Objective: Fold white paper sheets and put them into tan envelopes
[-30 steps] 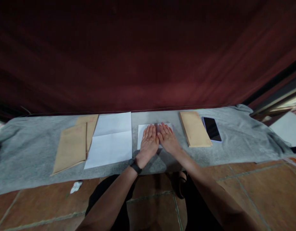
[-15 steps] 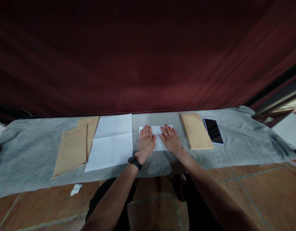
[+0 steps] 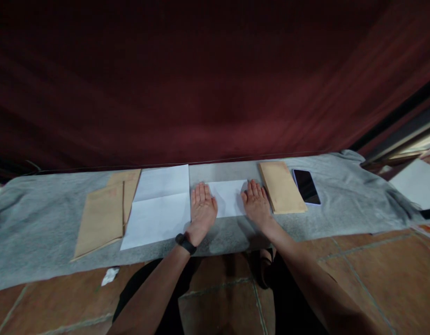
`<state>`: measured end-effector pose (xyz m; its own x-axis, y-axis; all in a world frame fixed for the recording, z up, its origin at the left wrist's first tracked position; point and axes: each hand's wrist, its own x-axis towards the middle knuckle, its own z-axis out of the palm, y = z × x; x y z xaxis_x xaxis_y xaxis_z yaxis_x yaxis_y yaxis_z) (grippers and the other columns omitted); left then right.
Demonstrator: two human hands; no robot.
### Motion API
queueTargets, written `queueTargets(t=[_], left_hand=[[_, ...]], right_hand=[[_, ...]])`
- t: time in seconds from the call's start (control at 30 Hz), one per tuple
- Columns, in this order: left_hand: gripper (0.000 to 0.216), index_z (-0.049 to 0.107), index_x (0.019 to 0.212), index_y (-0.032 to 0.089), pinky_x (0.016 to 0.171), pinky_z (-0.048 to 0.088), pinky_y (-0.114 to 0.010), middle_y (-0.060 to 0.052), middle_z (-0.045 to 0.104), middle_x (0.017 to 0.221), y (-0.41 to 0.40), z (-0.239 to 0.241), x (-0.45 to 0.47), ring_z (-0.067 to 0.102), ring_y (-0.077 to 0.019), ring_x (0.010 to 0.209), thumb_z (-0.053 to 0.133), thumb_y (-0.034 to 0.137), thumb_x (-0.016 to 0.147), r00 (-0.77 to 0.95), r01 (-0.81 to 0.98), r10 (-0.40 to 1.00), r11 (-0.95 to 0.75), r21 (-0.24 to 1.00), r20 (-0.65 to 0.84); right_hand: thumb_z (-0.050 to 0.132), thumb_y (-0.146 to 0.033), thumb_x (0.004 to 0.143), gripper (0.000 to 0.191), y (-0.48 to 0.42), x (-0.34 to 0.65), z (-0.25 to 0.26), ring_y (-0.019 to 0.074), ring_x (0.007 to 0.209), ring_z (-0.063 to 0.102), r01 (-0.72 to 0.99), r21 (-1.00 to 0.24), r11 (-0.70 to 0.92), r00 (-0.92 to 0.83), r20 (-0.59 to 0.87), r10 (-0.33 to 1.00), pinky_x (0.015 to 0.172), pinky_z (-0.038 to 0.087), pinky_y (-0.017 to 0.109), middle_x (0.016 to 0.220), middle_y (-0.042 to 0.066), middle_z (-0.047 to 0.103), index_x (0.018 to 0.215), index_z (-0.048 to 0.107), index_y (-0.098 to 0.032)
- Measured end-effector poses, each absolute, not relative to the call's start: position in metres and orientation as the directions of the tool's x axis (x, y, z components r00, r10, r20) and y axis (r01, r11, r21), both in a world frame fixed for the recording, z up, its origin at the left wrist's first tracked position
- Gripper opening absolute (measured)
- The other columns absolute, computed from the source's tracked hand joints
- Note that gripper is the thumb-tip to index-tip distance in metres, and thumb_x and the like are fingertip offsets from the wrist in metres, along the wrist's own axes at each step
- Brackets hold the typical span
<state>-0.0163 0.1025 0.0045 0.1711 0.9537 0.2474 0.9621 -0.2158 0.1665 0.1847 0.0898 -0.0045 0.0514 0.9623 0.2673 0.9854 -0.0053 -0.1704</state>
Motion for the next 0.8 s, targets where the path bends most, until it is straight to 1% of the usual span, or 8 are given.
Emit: queueTargets(t=[0.07,0.17,0.23,0.3,0.4,0.5,0.6,0.8], left_hand=[[0.060,0.030,0.153,-0.001,0.125,0.021,-0.051,-0.022,0.027,0.162,0.085,0.006,-0.009,0.017,-0.0288,0.154,0.034,0.023,0.099,0.290,0.923,0.917,-0.344,0.176,0.273],[0.058,0.027,0.155,0.003,0.125,0.023,-0.050,-0.019,0.029,0.163,0.056,0.002,0.000,0.016,-0.0259,0.154,0.030,0.022,0.100,0.440,0.852,0.862,-0.489,0.186,0.251],[0.059,0.024,0.156,0.003,0.124,0.025,-0.051,-0.019,0.030,0.162,0.041,-0.004,0.001,0.015,-0.0256,0.154,0.028,0.018,0.099,0.487,0.826,0.841,-0.531,0.187,0.235],[0.059,0.023,0.156,0.002,0.123,0.027,-0.052,-0.021,0.030,0.162,0.032,-0.009,-0.001,0.015,-0.0267,0.154,0.028,0.019,0.099,0.495,0.823,0.838,-0.537,0.185,0.230],[0.061,0.022,0.156,0.001,0.123,0.028,-0.051,-0.024,0.030,0.161,0.030,-0.013,-0.009,0.016,-0.0280,0.154,0.031,0.024,0.100,0.477,0.833,0.846,-0.521,0.187,0.238],[0.063,0.021,0.155,0.000,0.122,0.029,-0.053,-0.026,0.028,0.161,0.031,-0.014,-0.015,0.016,-0.0303,0.154,0.034,0.029,0.101,0.434,0.856,0.866,-0.482,0.186,0.249],[0.064,0.025,0.153,-0.002,0.121,0.029,-0.054,-0.029,0.027,0.160,0.032,-0.015,-0.018,0.016,-0.0334,0.153,0.037,0.034,0.101,0.380,0.886,0.889,-0.429,0.175,0.255],[0.068,0.030,0.151,-0.003,0.120,0.029,-0.055,-0.030,0.031,0.158,0.031,-0.016,-0.027,0.019,-0.0365,0.152,0.040,0.041,0.101,0.297,0.921,0.916,-0.349,0.173,0.271]], right_hand=[[0.025,-0.039,0.107,0.061,0.079,0.177,0.001,0.0311,0.148,0.034,0.972,-0.212,0.098,-0.040,0.266,0.963,0.119,0.031,0.050,0.158,0.020,0.036,0.153,0.036,-0.001],[0.020,-0.043,0.107,0.060,0.057,0.161,0.002,0.0240,0.150,0.030,0.922,-0.278,0.269,-0.199,0.253,0.947,0.122,0.028,0.045,0.161,0.013,0.034,0.155,0.035,-0.009],[0.020,-0.042,0.108,0.059,0.043,0.152,-0.001,0.0216,0.151,0.030,0.895,-0.295,0.335,-0.269,0.242,0.932,0.123,0.026,0.043,0.161,0.012,0.036,0.155,0.036,-0.011],[0.022,-0.043,0.108,0.058,0.033,0.149,-0.005,0.0215,0.150,0.031,0.887,-0.287,0.361,-0.298,0.240,0.924,0.124,0.025,0.043,0.160,0.012,0.037,0.154,0.037,-0.011],[0.029,-0.046,0.107,0.059,0.026,0.154,-0.011,0.0230,0.149,0.033,0.901,-0.247,0.357,-0.293,0.261,0.920,0.124,0.024,0.044,0.159,0.012,0.038,0.155,0.036,-0.013],[0.033,-0.048,0.106,0.063,0.024,0.165,-0.014,0.0242,0.149,0.032,0.921,-0.203,0.333,-0.270,0.284,0.920,0.124,0.023,0.044,0.160,0.014,0.036,0.156,0.033,-0.010],[0.034,-0.051,0.105,0.067,0.024,0.174,-0.017,0.0261,0.150,0.030,0.943,-0.178,0.282,-0.224,0.289,0.931,0.123,0.023,0.045,0.160,0.016,0.035,0.156,0.032,-0.008],[0.030,-0.053,0.104,0.072,0.023,0.183,-0.023,0.0313,0.148,0.034,0.974,-0.138,0.179,-0.136,0.274,0.952,0.120,0.026,0.049,0.158,0.021,0.036,0.155,0.031,-0.003]])
